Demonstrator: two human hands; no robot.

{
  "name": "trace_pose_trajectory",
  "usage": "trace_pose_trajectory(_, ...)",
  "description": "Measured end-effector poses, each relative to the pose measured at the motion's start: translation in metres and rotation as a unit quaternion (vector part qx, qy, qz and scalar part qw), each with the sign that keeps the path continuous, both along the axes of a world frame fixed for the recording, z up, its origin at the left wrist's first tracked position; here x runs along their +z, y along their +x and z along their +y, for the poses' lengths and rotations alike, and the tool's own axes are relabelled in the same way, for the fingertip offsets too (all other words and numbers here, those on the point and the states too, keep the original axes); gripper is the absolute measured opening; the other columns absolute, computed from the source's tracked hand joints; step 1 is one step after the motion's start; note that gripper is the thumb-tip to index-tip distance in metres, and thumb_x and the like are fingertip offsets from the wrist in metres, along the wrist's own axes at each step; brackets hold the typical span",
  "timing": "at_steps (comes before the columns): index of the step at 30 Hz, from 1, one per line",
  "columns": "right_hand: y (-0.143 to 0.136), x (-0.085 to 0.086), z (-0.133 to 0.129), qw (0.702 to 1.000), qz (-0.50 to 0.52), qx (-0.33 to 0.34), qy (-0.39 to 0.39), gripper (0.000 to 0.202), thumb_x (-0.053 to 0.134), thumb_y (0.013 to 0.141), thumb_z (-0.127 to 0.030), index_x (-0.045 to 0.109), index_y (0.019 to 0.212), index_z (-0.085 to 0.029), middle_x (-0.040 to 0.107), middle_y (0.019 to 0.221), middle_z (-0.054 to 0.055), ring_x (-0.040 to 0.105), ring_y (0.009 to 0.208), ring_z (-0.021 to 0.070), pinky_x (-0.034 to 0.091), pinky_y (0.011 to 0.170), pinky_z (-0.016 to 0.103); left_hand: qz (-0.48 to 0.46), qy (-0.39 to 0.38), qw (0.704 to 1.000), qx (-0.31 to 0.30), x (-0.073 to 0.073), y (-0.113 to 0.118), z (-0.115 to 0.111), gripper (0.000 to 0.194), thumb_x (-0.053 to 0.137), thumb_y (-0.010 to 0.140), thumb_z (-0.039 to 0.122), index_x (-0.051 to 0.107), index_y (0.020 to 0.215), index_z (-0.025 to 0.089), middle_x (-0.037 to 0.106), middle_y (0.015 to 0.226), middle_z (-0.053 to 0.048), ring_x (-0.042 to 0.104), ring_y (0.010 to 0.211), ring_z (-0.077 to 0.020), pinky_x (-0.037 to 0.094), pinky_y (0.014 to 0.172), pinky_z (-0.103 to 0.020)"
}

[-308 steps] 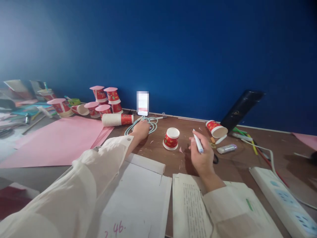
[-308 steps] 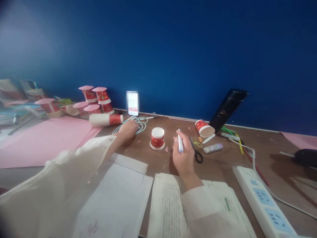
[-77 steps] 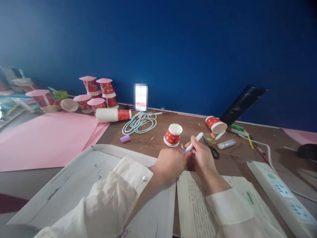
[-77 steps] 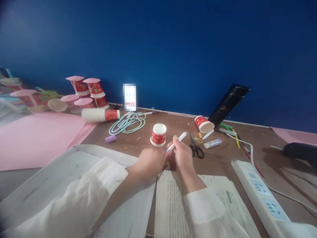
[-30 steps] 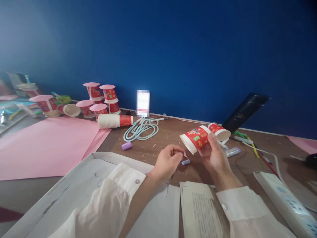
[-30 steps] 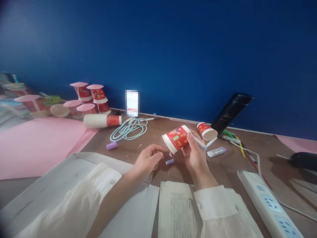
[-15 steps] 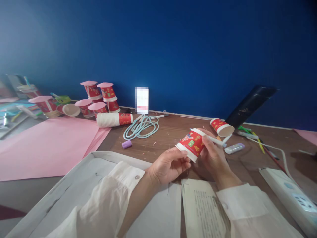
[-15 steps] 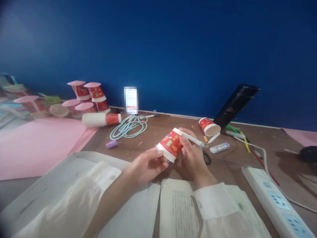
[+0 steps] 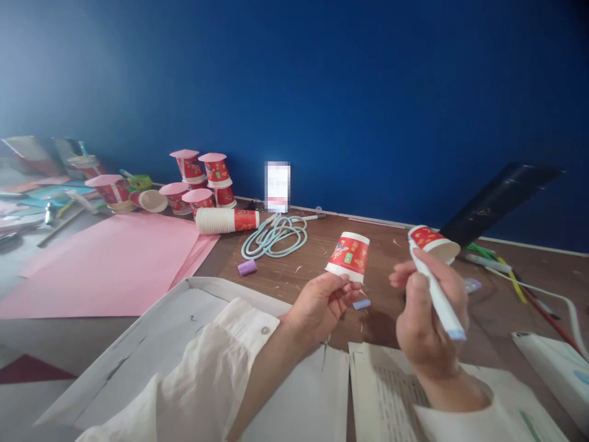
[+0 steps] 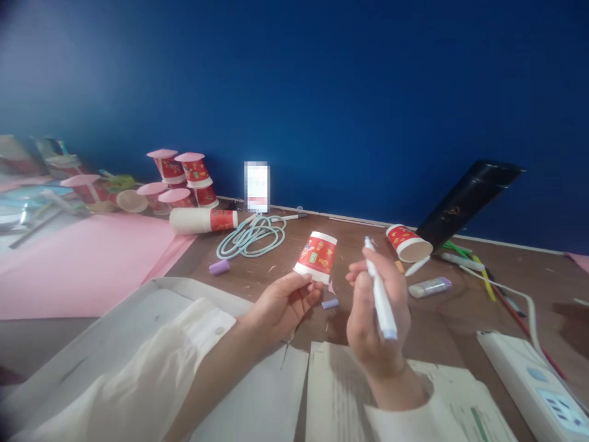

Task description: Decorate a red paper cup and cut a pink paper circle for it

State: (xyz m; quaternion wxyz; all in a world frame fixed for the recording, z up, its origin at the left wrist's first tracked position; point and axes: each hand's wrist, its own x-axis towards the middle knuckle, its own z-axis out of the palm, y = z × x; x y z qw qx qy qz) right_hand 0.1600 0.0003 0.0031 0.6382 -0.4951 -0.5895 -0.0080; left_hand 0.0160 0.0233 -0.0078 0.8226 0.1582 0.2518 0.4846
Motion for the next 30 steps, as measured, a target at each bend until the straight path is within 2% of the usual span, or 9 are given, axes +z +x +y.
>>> trace_pose_trajectory(3,-0.010,-0.001,-0.013,0.991,-0.132,0.024,0.024,0.040,0.055,0.093,-0.019,0.059,0.132,-0.023,0.067,0.100,0.008,0.062,0.087,0.0215,0.051,0.080,0.040,-0.013,0.013,1.000,0.007,0.000,0.000,0.000,0.008,0.067,0.081,0.013,0.069,0.085,0.007,0.068,0.080,-0.008,0.065,0.079,-0.0129,0.053,0.084,-0.025)
trace_pose_trajectory(6,-0.016,-0.002,-0.016,0.980,-0.186,0.061,0.030,0.042,0.061,0.087,-0.011,0.062,0.128,-0.021,0.070,0.103,0.009,0.063,0.087,0.0213,0.053,0.078,0.037,-0.011,0.015,1.000,0.007,0.001,0.000,0.000,0.008,0.069,0.080,0.014,0.070,0.084,0.008,0.069,0.080,-0.007,0.064,0.077,-0.0118,0.052,0.085,-0.025)
trace_pose_trajectory(11,-0.017,-0.004,-0.012,0.978,-0.202,0.040,0.024,0.031,0.067,0.083,-0.009,0.069,0.112,-0.020,0.072,0.096,0.007,0.066,0.084,0.0200,0.053,0.082,0.038,-0.008,0.035,0.999,0.004,-0.001,0.001,0.001,0.012,0.074,0.077,0.018,0.071,0.085,0.009,0.069,0.081,-0.006,0.064,0.080,-0.0127,0.050,0.087,-0.026)
trace_pose_trajectory(19,-0.013,-0.008,-0.006,0.973,-0.225,0.014,0.044,0.030,0.065,0.085,-0.010,0.066,0.112,-0.021,0.075,0.095,0.007,0.068,0.081,0.0207,0.052,0.087,0.043,0.008,0.068,0.998,-0.007,-0.005,0.005,0.001,0.020,0.079,0.072,0.022,0.072,0.084,0.008,0.070,0.083,-0.007,0.064,0.084,-0.0145,0.047,0.094,-0.029)
trace_pose_trajectory(30,-0.013,-0.009,-0.005,0.970,-0.239,-0.005,0.033,0.023,0.065,0.086,-0.012,0.068,0.108,-0.019,0.077,0.096,0.007,0.070,0.081,0.0204,0.051,0.090,0.043,0.032,0.069,0.997,-0.016,-0.004,0.006,0.000,0.029,0.086,0.065,0.029,0.072,0.081,0.009,0.070,0.082,-0.007,0.066,0.085,-0.0167,0.046,0.098,-0.034)
